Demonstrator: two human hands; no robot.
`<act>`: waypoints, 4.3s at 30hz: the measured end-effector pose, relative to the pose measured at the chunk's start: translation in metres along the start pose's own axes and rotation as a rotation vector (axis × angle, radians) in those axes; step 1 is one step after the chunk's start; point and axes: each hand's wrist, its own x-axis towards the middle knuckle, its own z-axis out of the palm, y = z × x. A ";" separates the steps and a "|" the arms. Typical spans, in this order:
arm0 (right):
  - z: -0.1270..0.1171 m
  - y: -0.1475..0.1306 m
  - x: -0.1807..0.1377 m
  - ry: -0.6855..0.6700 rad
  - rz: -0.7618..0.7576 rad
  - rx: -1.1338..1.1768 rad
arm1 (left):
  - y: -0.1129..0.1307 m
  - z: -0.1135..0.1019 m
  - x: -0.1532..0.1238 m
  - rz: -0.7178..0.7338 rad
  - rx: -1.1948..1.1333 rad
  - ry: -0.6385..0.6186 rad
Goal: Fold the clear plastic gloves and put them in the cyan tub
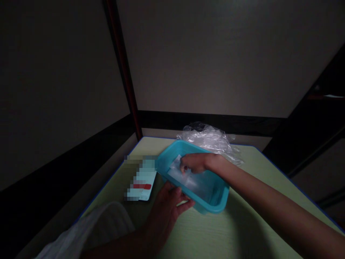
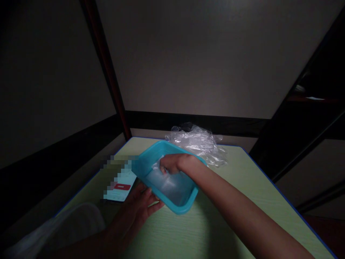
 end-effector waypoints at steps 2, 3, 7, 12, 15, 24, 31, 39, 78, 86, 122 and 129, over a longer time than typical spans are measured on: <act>0.000 -0.001 -0.001 0.005 0.006 0.009 | 0.000 0.000 0.000 -0.007 -0.003 0.010; -0.001 -0.002 -0.003 0.021 0.008 0.013 | 0.000 0.000 0.000 -0.009 -0.006 0.016; -0.011 -0.004 -0.020 0.182 0.019 0.017 | -0.001 -0.001 0.001 -0.009 -0.008 0.004; -0.018 -0.014 -0.054 0.688 -0.059 0.088 | 0.003 0.000 0.006 0.058 -0.015 -0.018; -0.013 -0.025 -0.070 0.896 -0.091 0.141 | 0.015 0.000 0.011 0.146 -0.036 -0.048; 0.015 -0.049 -0.087 0.983 -0.113 0.221 | 0.065 -0.013 0.048 0.420 -0.037 0.027; 0.037 -0.062 -0.089 0.878 -0.083 0.297 | 0.077 -0.033 0.081 0.465 -0.055 0.134; 0.064 -0.096 -0.092 0.775 -0.034 0.418 | 0.076 -0.045 0.100 0.453 -0.078 0.191; 0.113 -0.015 -0.074 0.684 0.631 -0.050 | -0.011 -0.010 0.024 0.020 0.315 -0.254; 0.133 -0.031 -0.080 0.699 0.356 -0.007 | -0.011 -0.023 0.040 -0.039 0.369 -0.121; 0.117 -0.039 -0.100 0.462 0.327 0.043 | -0.001 -0.023 0.033 0.218 1.009 -0.177; 0.106 -0.047 -0.114 0.428 0.104 0.161 | -0.009 -0.026 0.036 0.247 0.816 -0.079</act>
